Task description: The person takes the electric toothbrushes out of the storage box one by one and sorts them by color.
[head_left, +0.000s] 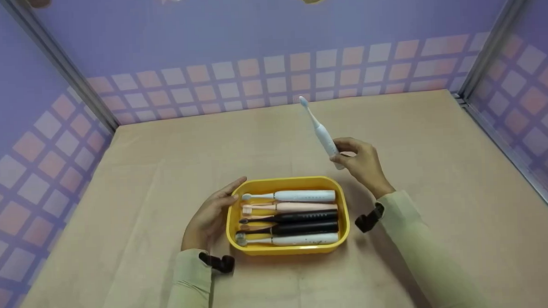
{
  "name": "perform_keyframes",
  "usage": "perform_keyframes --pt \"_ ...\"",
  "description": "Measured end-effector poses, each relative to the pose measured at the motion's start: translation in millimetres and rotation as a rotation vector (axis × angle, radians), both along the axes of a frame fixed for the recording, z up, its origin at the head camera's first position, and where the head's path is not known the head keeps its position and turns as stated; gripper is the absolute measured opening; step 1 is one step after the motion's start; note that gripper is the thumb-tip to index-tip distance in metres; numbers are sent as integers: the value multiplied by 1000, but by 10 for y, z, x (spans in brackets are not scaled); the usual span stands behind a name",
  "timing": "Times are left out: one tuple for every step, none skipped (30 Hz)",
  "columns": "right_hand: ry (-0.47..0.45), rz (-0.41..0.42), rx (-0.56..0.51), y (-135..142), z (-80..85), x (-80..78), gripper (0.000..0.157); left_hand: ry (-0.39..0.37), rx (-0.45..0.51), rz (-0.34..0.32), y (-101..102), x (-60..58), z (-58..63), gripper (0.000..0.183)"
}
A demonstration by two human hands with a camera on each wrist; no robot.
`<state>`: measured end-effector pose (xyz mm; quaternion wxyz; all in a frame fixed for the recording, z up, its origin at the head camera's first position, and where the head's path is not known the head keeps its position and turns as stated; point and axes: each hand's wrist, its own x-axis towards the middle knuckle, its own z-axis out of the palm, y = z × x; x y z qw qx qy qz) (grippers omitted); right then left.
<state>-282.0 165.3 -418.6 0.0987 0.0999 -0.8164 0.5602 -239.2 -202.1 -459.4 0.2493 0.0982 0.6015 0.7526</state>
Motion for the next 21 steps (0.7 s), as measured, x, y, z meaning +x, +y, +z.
perform_keyframes --pt "6 -8 0 6 -13 -4 36 4 -1 -4 0 -1 -1 55" --pt "8 -19 -2 13 -29 -9 36 4 0 -5 0 -1 0 55" --pt "11 -29 -6 20 -44 -14 36 6 0 -8 -1 -2 0 56" --pt "14 -39 -11 26 -59 -22 36 5 3 -9 -2 -3 -1 56" --pt "17 -48 -18 31 -75 -33 36 8 4 -12 -3 -4 -2 57" --pt "18 -57 -27 36 -90 -44 36 9 4 -13 -6 -5 -3 57" --pt "19 -65 -34 41 -104 -55 36 15 4 -19 -10 -8 -5 58" --pt "18 -74 -43 46 -119 -67 37 13 7 -18 -11 -8 -5 58" --pt "18 -81 -50 50 -129 -77 37 15 10 -19 -13 -9 -5 58" --pt "19 -86 -59 53 -140 -88 37 16 11 -17 -13 -10 -6 58" --pt "19 -91 -67 56 -150 -98 37 17 12 -17 -13 -11 -5 58" --pt "20 -97 -72 60 -160 -106 37 21 9 -17 -16 -11 -6 59" --pt "22 -101 -79 62 -169 -114 37 18 10 -15 -16 -12 -7 58" --pt "24 -105 -84 64 -180 -124 38 13 9 -10 -13 -10 -5 58" --pt "25 -108 -91 67 -190 -132 37 9 8 -8 -12 -10 -4 58" --pt "26 -111 -98 70 -200 -141 37 7 6 -7 -12 -11 -4 57" --pt "25 -115 -103 73 -212 -149 37 4 5 -8 -11 -11 -4 57" --pt "24 -116 -110 76 -221 -157 37 1 3 -5 -10 -11 -3 57" --pt "20 -118 -115 78 -231 -165 37 -5 3 -2 -7 -10 -2 56" --pt "15 -120 -119 82 -242 -173 36 -6 2 -2 -5 -10 -1 56" --pt "10 -121 -125 86 -252 -181 36 -7 3 -1 -4 -10 0 55"
